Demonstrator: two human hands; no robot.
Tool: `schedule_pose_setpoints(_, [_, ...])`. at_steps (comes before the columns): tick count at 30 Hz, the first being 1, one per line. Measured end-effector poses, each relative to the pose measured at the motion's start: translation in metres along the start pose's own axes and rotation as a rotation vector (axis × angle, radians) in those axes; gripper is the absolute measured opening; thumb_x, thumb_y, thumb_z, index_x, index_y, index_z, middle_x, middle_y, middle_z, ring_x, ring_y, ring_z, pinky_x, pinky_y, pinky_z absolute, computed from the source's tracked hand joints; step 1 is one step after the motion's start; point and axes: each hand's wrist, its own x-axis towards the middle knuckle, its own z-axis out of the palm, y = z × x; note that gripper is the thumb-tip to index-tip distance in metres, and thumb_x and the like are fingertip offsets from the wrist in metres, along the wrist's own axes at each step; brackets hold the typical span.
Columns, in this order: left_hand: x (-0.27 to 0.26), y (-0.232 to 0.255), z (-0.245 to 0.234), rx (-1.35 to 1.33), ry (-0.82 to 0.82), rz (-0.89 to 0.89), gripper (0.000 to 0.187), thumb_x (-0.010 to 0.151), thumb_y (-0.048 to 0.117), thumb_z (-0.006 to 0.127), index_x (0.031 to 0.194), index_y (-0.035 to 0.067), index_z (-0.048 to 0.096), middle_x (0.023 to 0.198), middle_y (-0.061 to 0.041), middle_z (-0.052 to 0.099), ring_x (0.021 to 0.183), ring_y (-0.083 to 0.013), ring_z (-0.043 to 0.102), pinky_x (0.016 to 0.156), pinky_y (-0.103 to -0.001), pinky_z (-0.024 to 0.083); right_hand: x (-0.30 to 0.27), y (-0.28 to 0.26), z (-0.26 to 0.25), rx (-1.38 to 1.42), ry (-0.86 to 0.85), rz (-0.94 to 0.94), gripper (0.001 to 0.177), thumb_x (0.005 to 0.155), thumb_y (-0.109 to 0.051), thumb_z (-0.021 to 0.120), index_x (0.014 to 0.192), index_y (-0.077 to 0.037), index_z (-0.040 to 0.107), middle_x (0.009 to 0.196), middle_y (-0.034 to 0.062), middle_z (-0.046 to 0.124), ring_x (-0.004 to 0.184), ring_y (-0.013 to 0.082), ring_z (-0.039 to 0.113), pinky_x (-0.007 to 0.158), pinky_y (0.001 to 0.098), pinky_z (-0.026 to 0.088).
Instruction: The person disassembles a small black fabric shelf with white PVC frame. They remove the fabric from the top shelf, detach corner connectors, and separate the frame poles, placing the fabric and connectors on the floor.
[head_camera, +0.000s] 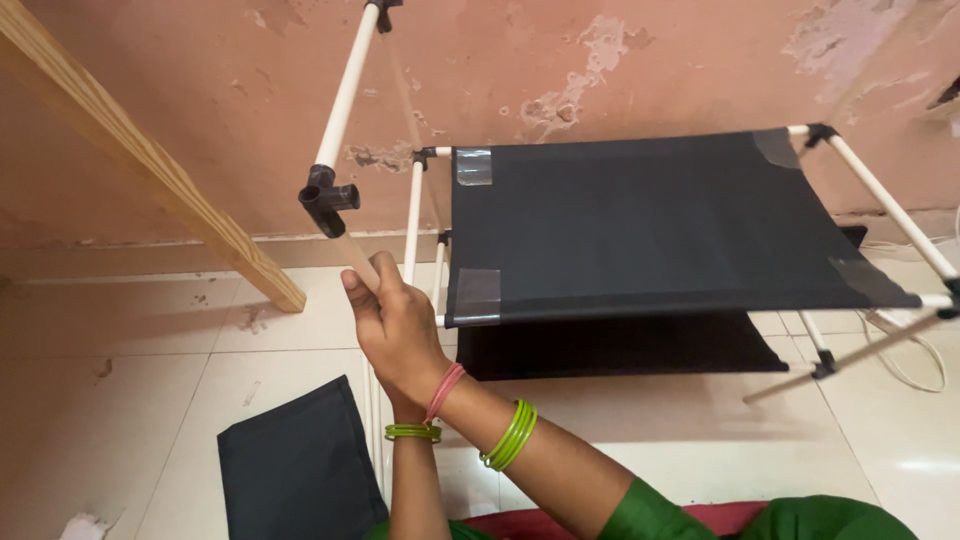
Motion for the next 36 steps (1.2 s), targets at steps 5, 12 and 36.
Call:
schedule_pose_setpoints(5, [-0.004, 0.004, 0.004, 0.535, 0.178, 0.072, 0.039, 0.099, 0.027, 0.055, 0.129, 0.001, 0.053, 0.118, -0.006, 0.063, 0.108, -0.0146, 0.062, 0.093, -0.029, 0.051, 0.008, -0.001, -0.002, 0.122, -0.025, 0.087, 0.041, 0.106, -0.04, 0.053, 0.087, -0.003, 0.054, 0.056, 0.0099, 0.049, 0.05, 0.0219, 0.051, 0.048, 0.0388, 0.04])
schedule_pose_setpoints(12, [-0.013, 0.002, 0.006, 1.057, 0.231, 0.339, 0.018, 0.096, 0.013, 0.068, 0.102, -0.003, 0.067, 0.093, -0.004, 0.069, 0.084, -0.009, 0.063, 0.071, -0.023, 0.05, 0.025, 0.01, -0.004, 0.261, -0.183, 0.168, 0.058, 0.106, -0.041, 0.058, 0.062, -0.005, 0.045, 0.054, -0.0038, 0.034, 0.056, 0.0066, 0.03, 0.046, 0.0314, 0.027])
schedule_pose_setpoints(36, [-0.011, 0.001, 0.031, 0.849, 0.261, 0.224, 0.023, 0.102, 0.007, 0.059, 0.122, -0.004, 0.064, 0.1, -0.002, 0.068, 0.081, -0.0068, 0.058, 0.066, -0.02, 0.047, 0.028, 0.022, -0.004, 0.459, -0.138, 0.19, 0.055, 0.101, -0.043, 0.062, 0.06, -0.008, 0.055, 0.054, -0.0056, 0.049, 0.051, 0.0031, 0.042, 0.047, 0.0241, 0.033])
